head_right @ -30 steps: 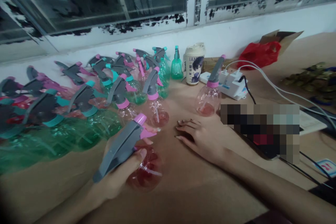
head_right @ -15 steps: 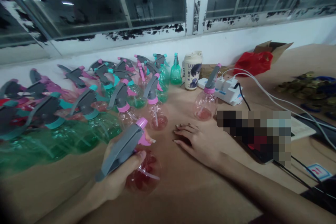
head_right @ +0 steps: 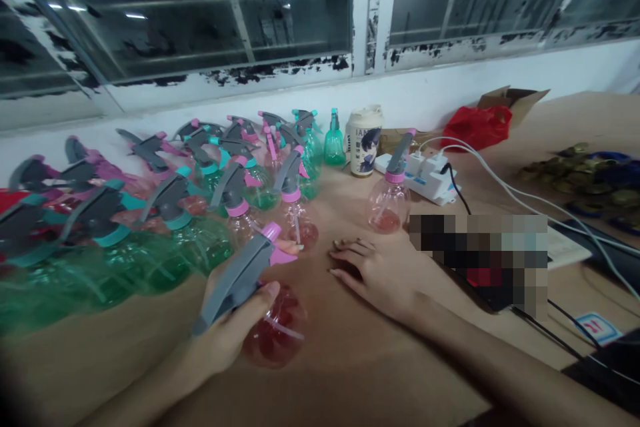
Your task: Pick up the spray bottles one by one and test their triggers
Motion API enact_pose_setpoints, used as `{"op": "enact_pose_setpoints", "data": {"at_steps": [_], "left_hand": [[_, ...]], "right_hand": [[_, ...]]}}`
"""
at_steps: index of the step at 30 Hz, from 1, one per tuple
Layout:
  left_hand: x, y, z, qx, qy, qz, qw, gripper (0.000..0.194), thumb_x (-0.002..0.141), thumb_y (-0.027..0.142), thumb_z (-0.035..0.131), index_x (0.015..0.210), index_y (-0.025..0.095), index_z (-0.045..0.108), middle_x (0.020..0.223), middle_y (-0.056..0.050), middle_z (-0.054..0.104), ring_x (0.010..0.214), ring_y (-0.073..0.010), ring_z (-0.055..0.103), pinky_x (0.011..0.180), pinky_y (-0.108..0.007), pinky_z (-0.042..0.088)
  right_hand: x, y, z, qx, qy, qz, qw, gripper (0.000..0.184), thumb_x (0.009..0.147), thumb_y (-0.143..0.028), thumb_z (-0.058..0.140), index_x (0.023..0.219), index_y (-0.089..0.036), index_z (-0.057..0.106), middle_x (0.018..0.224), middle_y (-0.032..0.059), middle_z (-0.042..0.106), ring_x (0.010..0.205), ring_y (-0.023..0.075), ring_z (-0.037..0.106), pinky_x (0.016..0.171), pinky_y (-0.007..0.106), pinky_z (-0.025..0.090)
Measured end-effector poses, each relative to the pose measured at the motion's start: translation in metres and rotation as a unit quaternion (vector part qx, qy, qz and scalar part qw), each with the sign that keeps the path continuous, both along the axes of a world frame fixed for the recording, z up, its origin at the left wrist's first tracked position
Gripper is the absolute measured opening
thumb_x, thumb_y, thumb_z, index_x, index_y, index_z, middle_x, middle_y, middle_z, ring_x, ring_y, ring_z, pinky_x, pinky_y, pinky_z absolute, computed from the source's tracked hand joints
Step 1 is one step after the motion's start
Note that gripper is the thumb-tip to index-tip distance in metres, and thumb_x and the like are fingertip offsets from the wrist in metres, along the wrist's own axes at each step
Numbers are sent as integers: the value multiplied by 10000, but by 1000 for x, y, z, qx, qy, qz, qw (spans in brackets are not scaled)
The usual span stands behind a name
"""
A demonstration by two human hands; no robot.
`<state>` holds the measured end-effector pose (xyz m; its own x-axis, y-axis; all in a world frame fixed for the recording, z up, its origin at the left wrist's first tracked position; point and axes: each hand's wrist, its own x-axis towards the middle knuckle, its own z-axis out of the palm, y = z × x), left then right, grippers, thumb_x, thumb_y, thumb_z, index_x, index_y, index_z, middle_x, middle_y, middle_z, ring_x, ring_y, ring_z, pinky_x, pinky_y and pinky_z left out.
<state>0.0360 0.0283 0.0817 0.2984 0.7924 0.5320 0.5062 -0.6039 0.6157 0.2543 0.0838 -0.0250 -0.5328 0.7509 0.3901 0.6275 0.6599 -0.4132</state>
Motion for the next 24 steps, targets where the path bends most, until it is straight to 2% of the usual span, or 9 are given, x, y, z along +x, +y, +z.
{"op": "enact_pose_setpoints", "data": {"at_steps": [4, 8, 16, 24], "left_hand": [[0, -2, -3, 19, -2, 30, 999, 149, 718, 146, 481, 787, 248, 566, 651, 9, 566, 573, -169, 564, 538, -319, 524], [1, -2, -5, 22, 0, 36, 999, 147, 714, 155, 474, 790, 241, 566, 665, 8, 575, 579, -163, 571, 557, -313, 534], [2, -4, -3, -29, -33, -3, 999, 177, 751, 128, 472, 848, 248, 558, 814, -6, 613, 738, -166, 619, 695, -316, 529], [3, -4, 0, -45, -48, -13, 998, 183, 754, 124, 472, 867, 255, 533, 828, -5, 601, 735, -162, 617, 692, -310, 530]], "right_hand": [[0, 1, -1, 0, 1, 2, 1000, 300, 879, -312, 507, 1157, -226, 581, 1167, 73, 617, 1131, 212, 527, 975, 428, 424], [1, 1, -2, 3, 4, 3, 1000, 293, 879, -308, 509, 1147, -223, 588, 1171, 77, 615, 1124, 210, 532, 973, 429, 424], [1, 1, -2, 10, 5, 3, 1000, 313, 874, -313, 513, 1168, -227, 576, 1161, 79, 624, 1127, 218, 536, 960, 442, 434], [1, 1, -1, 4, -8, 9, 1000, 322, 874, -319, 510, 1182, -241, 563, 1173, 70, 614, 1130, 218, 531, 961, 451, 430]]}}
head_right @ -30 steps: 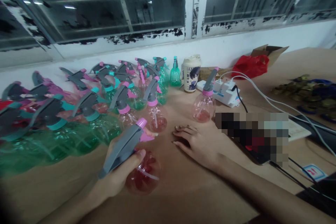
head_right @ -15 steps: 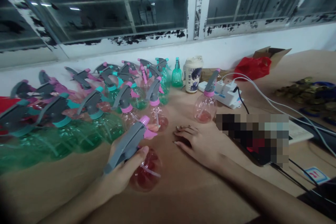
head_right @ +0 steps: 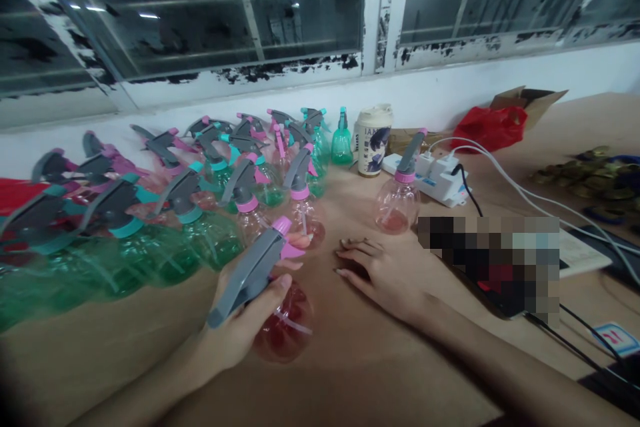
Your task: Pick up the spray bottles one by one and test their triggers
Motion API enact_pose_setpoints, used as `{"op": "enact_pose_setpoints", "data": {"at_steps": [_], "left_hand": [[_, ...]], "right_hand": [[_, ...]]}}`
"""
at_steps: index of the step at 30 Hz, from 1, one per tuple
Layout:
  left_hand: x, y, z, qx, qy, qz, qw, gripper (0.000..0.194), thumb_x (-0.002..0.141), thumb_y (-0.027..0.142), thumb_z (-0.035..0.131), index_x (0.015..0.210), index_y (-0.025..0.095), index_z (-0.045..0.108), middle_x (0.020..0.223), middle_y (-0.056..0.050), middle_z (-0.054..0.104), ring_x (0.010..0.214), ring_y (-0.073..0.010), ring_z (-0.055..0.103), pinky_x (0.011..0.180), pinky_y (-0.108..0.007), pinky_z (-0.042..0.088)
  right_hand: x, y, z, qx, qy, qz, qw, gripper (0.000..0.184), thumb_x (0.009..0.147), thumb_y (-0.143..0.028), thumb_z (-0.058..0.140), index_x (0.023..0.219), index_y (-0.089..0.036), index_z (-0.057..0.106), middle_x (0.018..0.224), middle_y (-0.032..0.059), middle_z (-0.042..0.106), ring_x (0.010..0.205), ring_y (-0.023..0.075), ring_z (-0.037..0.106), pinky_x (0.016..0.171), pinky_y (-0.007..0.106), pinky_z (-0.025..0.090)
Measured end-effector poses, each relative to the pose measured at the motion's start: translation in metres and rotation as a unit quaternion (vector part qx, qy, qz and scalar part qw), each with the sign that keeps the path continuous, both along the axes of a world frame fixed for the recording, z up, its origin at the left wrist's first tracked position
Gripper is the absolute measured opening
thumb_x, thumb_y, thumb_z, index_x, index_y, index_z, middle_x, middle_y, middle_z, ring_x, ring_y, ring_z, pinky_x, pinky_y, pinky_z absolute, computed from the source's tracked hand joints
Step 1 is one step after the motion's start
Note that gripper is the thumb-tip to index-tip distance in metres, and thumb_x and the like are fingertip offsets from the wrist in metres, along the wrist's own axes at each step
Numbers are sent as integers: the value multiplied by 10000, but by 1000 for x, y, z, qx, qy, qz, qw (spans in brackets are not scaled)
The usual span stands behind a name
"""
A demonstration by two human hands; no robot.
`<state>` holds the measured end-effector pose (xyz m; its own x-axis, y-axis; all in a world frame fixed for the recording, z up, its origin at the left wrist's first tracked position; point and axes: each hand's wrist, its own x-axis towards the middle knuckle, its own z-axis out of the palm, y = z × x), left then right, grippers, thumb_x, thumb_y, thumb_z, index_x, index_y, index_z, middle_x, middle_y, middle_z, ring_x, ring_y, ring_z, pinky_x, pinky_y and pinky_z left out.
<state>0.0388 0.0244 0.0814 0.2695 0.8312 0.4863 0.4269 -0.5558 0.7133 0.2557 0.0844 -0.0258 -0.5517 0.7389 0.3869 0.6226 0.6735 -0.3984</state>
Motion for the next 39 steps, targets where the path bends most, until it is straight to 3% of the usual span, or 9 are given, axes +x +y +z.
{"op": "enact_pose_setpoints", "data": {"at_steps": [7, 18, 21, 25, 29, 33, 36, 39], "left_hand": [[2, 1, 0, -11, 22, 6, 1000, 72, 746, 175, 492, 764, 244, 495, 659, 23, 538, 575, -158, 557, 584, -319, 493], [1, 1, -6, -2, 28, 5, 1000, 61, 808, 215, 497, 803, 242, 552, 751, -8, 628, 725, -186, 634, 698, -352, 533], [3, 4, -6, -5, 24, 13, 1000, 103, 801, 241, 503, 867, 254, 581, 801, -18, 653, 781, -203, 638, 729, -367, 539], [8, 4, -4, -10, 18, 24, 1000, 209, 807, 250, 512, 1006, 256, 574, 909, -32, 663, 885, -219, 631, 790, -380, 523], [11, 2, -2, -39, 19, 22, 999, 289, 803, 274, 544, 1088, 232, 533, 982, -49, 638, 901, -210, 617, 866, -394, 487], [11, 3, -4, -68, 8, 25, 997, 308, 770, 313, 594, 1059, 229, 531, 1029, -61, 617, 902, -218, 609, 848, -401, 496], [15, 3, -7, -84, -5, 26, 996, 366, 750, 345, 631, 1079, 241, 509, 995, -46, 615, 794, -200, 616, 715, -364, 535], [24, 2, -9, -89, -21, 16, 996, 392, 725, 353, 666, 1065, 246, 502, 853, -6, 609, 645, -161, 585, 603, -321, 526]], "right_hand": [[0, -3, 0, 3, -10, -4, 1000, 305, 875, -325, 504, 1152, -225, 581, 1207, 89, 589, 1148, 226, 516, 968, 455, 421], [-2, -5, -4, 42, -17, -7, 999, 289, 878, -308, 496, 1135, -224, 598, 1200, 99, 595, 1151, 246, 513, 965, 491, 412], [-3, -6, 1, 49, -19, 2, 999, 248, 876, -291, 502, 1087, -242, 623, 1212, 88, 589, 1154, 248, 512, 975, 507, 394], [-6, -14, 19, 3, -8, 28, 1000, 268, 884, -333, 497, 1122, -262, 599, 1251, 73, 558, 1156, 231, 512, 971, 473, 409], [-9, -29, 42, -46, 7, 74, 996, 360, 890, -398, 473, 1215, -251, 527, 1288, 72, 527, 1200, 219, 466, 997, 434, 389], [-16, -46, 59, -68, 33, 96, 992, 626, 791, -531, 561, 1319, -242, 392, 1300, 88, 509, 1193, 253, 466, 982, 432, 400], [-27, -57, 61, -83, 72, 80, 991, 765, 699, -583, 632, 1324, -247, 347, 1273, 97, 521, 1149, 277, 497, 938, 427, 432], [-39, -65, 56, -95, 113, 42, 988, 772, 662, -589, 662, 1289, -251, 362, 1201, 82, 558, 1078, 265, 537, 889, 403, 465]]}}
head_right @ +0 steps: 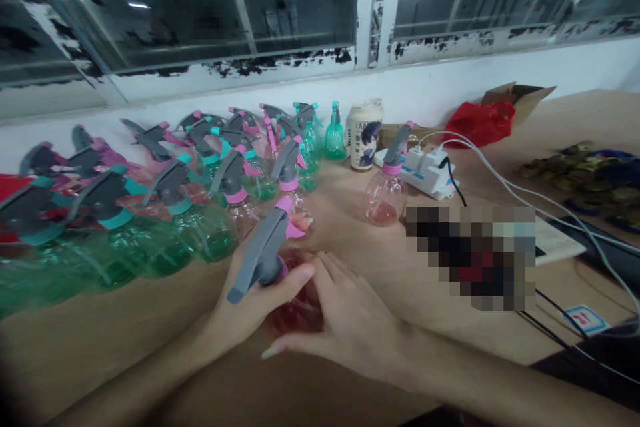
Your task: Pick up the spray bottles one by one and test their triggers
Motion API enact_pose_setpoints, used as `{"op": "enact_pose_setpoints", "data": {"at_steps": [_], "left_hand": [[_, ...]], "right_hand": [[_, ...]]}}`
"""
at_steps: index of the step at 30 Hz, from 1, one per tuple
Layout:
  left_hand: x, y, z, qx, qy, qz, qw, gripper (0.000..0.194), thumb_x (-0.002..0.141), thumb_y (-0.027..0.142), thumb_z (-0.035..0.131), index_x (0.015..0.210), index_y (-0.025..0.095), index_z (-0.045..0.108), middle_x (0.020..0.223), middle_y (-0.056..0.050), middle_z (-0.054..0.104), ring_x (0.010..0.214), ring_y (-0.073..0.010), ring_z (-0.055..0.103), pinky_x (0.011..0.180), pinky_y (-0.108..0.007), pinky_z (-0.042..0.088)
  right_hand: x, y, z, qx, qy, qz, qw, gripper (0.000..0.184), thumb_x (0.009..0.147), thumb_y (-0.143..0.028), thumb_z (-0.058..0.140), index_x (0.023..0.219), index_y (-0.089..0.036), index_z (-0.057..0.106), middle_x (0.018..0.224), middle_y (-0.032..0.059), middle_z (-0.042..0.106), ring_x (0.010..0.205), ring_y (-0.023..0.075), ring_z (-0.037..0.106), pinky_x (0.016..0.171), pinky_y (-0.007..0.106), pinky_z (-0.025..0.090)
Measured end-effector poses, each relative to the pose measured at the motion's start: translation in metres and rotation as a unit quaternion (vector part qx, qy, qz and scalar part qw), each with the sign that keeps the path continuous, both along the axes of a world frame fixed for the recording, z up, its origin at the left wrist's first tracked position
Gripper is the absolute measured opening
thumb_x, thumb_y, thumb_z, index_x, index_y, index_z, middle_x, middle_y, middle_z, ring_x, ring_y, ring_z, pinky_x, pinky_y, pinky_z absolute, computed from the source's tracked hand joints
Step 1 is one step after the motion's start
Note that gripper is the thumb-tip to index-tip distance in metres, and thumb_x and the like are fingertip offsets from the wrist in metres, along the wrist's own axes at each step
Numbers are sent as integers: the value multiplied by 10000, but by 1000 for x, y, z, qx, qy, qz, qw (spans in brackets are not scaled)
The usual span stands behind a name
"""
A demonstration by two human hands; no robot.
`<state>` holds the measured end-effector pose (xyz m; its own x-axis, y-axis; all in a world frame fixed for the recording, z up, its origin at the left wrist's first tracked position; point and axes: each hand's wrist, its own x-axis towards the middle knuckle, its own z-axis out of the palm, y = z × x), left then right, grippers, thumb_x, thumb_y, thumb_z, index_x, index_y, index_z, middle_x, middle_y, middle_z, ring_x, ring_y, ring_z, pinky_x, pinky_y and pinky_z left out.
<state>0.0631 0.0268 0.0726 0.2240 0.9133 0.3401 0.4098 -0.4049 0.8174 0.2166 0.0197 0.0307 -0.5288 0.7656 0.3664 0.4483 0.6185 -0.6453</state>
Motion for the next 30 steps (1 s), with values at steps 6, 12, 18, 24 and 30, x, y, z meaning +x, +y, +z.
{"op": "enact_pose_setpoints", "data": {"at_steps": [6, 12, 18, 24, 30], "left_hand": [[14, 3, 1, 18, 3, -12, 1000, 756, 644, 326, 740, 1269, 246, 321, 1211, -78, 527, 1058, -259, 538, 931, -438, 442], [1, -6, -18, 4, 26, -35, 999, 744, 699, 274, 696, 1311, 208, 279, 1337, -115, 425, 1227, -267, 418, 1044, -464, 340], [-31, -24, -47, -35, 112, 26, 993, 303, 829, 190, 545, 1108, 253, 445, 1134, -46, 562, 969, -194, 587, 858, -405, 491], [-46, -33, -62, -9, 185, 26, 982, 184, 829, 151, 505, 975, 265, 509, 962, 7, 606, 796, -153, 616, 738, -326, 510], [-52, -32, -76, 0, 161, 43, 986, 292, 815, 139, 514, 1059, 292, 466, 935, 31, 651, 784, -138, 631, 729, -298, 523]], "right_hand": [[5, -3, -3, -16, 8, -59, 998, 722, 695, -528, 651, 1269, -202, 360, 1153, 104, 565, 1000, 246, 569, 801, 373, 505], [48, 22, 1, 45, -52, -142, 987, 544, 725, -520, 616, 1121, -186, 451, 1011, 124, 622, 924, 291, 596, 778, 438, 498], [71, 69, 1, 158, -127, -219, 955, 624, 717, -562, 601, 1188, -173, 472, 1144, 166, 561, 1109, 373, 492, 894, 529, 420], [53, 84, 15, 124, -191, -301, 926, 658, 692, -547, 626, 1159, -119, 449, 990, 179, 641, 919, 365, 607, 707, 476, 494], [35, 95, 24, 122, -237, -338, 903, 540, 714, -489, 632, 1094, -126, 508, 969, 172, 651, 964, 358, 582, 665, 436, 490]]}}
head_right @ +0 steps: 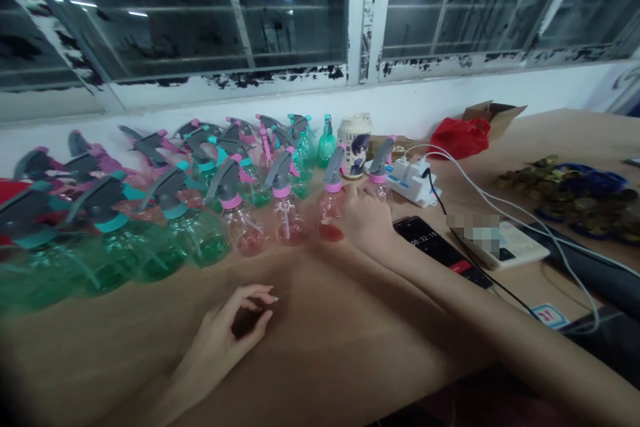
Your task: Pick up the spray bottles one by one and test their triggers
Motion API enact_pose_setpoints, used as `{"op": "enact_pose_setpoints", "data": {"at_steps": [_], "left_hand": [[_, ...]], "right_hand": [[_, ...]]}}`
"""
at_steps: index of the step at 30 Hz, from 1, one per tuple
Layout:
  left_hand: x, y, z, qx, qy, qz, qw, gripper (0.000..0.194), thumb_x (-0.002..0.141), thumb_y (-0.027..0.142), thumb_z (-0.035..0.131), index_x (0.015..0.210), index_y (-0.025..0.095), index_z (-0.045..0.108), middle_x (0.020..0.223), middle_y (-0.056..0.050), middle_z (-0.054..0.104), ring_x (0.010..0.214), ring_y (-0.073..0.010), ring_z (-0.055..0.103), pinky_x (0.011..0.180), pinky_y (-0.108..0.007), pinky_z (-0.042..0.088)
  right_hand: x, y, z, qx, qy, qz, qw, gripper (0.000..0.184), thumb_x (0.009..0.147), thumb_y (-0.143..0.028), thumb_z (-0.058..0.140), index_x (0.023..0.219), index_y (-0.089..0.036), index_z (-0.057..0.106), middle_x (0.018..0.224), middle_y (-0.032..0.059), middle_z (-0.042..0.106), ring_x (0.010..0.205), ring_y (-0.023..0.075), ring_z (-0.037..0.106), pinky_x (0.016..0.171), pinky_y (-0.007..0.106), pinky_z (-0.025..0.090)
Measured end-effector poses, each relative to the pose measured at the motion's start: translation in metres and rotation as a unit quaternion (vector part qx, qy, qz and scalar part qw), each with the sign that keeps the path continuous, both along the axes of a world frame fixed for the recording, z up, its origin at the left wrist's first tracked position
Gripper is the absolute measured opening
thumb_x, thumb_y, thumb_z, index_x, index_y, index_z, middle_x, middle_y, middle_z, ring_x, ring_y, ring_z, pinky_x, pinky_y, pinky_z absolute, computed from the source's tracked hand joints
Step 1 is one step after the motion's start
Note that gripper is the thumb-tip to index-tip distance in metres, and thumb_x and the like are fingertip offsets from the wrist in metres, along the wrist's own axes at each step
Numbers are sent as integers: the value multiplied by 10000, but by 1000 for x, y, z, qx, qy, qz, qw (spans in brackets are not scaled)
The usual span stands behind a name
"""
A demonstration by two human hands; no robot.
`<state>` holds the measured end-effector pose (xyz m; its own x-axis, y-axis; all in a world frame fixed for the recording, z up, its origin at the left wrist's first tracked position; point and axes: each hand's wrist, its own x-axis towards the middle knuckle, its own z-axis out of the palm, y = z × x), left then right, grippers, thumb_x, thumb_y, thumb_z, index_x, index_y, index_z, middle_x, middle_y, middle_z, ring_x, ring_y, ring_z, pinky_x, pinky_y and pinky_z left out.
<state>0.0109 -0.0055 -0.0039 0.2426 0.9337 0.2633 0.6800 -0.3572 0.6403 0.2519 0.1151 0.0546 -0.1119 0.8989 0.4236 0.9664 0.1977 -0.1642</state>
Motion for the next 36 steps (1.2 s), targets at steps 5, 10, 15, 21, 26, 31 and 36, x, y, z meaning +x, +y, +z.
{"op": "enact_pose_setpoints", "data": {"at_steps": [5, 10, 15, 21, 26, 31, 36], "left_hand": [[-2, 1, 0, 27, 42, 4, 999, 282, 831, 137, 485, 1076, 274, 465, 977, 11, 645, 865, -153, 633, 781, -328, 535], [-4, 1, 1, 110, 189, -26, 975, 395, 835, 199, 498, 1221, 212, 413, 1272, -92, 521, 1201, -245, 470, 977, -476, 435], [-6, 4, 0, 139, 288, -44, 946, 450, 854, 301, 493, 1273, 162, 409, 1348, -136, 480, 1247, -287, 434, 967, -515, 437], [-5, 5, 0, 139, 327, -47, 934, 453, 877, 358, 461, 1282, 160, 428, 1356, -116, 486, 1247, -275, 444, 973, -513, 435], [-7, 4, -3, 125, 320, -49, 938, 510, 884, 355, 446, 1339, 146, 350, 1376, -109, 463, 1271, -250, 415, 1008, -476, 414], [-8, 5, -3, 118, 308, -49, 943, 504, 885, 350, 442, 1337, 148, 353, 1375, -109, 463, 1268, -253, 417, 1012, -476, 407], [-8, 6, -4, 99, 275, -46, 955, 465, 886, 343, 446, 1313, 173, 375, 1357, -100, 483, 1257, -251, 428, 1014, -483, 398]], "right_hand": [[-7, 6, 0, 23, 1, 5, 1000, 560, 709, -438, 659, 1152, -125, 519, 1137, 181, 591, 1109, 368, 494, 793, 475, 469], [11, -18, 0, 80, 62, 42, 994, 527, 770, -484, 581, 1192, -172, 530, 1102, 133, 627, 1030, 332, 563, 747, 431, 482], [62, -21, -4, 101, 138, 13, 985, 343, 822, -501, 509, 966, -220, 643, 951, 85, 665, 778, 248, 630, 648, 362, 472], [86, 20, -14, 92, 186, -12, 978, 639, 731, -540, 599, 1207, -126, 498, 1138, 181, 612, 1007, 312, 584, 767, 401, 465], [74, 25, -14, 20, 182, -22, 983, 436, 789, -556, 505, 1024, -206, 616, 853, 88, 705, 788, 270, 658, 679, 375, 470], [74, 12, -11, 17, 169, -32, 985, 433, 763, -567, 528, 963, -195, 625, 868, 105, 705, 767, 275, 657, 647, 365, 461], [74, -13, -8, 32, 122, -35, 991, 418, 771, -550, 528, 949, -180, 607, 862, 102, 702, 770, 279, 653, 651, 364, 455]]}}
